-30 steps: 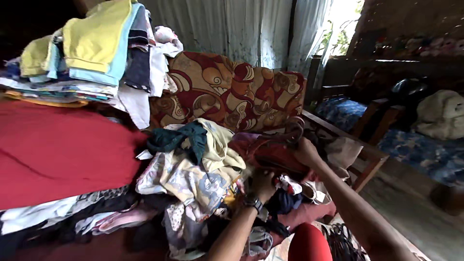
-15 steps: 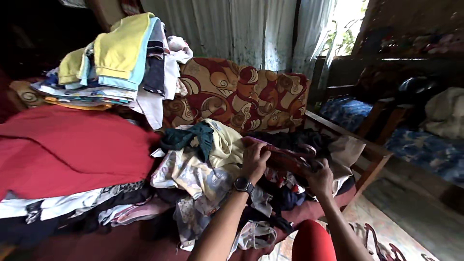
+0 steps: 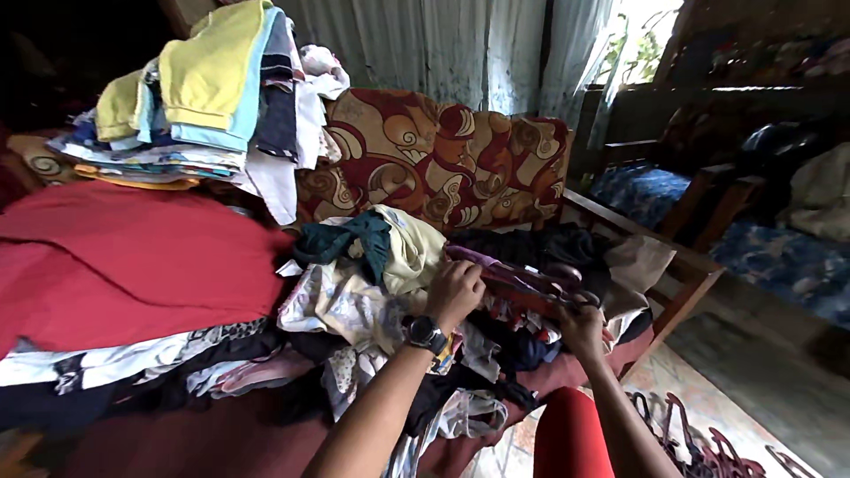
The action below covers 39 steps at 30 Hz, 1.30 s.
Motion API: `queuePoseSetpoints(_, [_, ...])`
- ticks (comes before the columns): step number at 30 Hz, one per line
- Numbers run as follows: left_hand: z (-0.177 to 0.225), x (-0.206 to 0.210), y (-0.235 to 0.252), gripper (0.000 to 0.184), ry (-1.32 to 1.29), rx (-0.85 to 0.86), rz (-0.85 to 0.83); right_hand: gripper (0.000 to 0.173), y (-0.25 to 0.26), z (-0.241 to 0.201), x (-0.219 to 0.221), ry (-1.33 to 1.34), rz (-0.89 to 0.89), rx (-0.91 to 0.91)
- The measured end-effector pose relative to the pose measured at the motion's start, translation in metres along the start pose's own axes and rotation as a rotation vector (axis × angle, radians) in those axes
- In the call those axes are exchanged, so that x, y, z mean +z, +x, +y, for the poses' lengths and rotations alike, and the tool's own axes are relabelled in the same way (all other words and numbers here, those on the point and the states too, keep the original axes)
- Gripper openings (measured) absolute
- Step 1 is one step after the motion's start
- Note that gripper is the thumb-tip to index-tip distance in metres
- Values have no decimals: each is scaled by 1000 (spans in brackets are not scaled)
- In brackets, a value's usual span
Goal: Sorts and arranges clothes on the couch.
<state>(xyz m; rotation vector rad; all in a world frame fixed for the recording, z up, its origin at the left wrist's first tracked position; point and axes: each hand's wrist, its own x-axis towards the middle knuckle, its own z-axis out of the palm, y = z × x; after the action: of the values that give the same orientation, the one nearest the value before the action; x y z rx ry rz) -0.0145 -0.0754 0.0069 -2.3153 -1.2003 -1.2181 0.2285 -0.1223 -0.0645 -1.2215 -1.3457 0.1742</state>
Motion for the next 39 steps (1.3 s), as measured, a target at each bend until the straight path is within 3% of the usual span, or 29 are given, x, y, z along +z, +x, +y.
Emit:
queuePoseSetpoints(5, [-38, -38, 14, 26, -66, -464, -271, 22, 13, 12, -12, -66, -19, 272])
queuePoseSetpoints(7, [-47, -36, 8, 25, -33, -406, -365, 22, 17, 12, -10, -39, -54, 298])
queuePoseSetpoints(10, [-24, -28, 0, 25, 1, -258, -547, 18, 20, 10, -2, 46, 19, 256])
queuePoseSetpoints(13, [0, -25, -1, 26, -75, -263, -630, 39, 27, 12, 5, 106, 38, 229])
queuePoseSetpoints(15, [2, -15, -1, 27, -241, -350, -605, 47, 30, 5, 6, 98, -52, 253])
queuePoseSetpoints(17, [1, -6, -1, 31, -397, -442, -577, 45, 33, -2, 5, 95, -113, 266])
queuePoseSetpoints(21, [6, 2, -2, 39, -687, -522, -401, 35, 44, -7, -3, 129, -92, 285])
queuePoseSetpoints(25, [6, -2, -1, 32, -941, -650, -288, 33, 44, -9, -6, 153, -81, 321])
queuePoseSetpoints(27, [1, 3, -4, 23, -985, -592, -273, 32, 43, -8, -6, 159, -81, 332])
queuePoseSetpoints(32, [-7, 12, -13, 25, -1018, -423, -176, 32, 43, -2, -5, 188, -92, 343])
queuePoseSetpoints(39, [1, -11, -5, 29, -1071, -604, -20, 43, 38, 7, -5, 53, -142, 248])
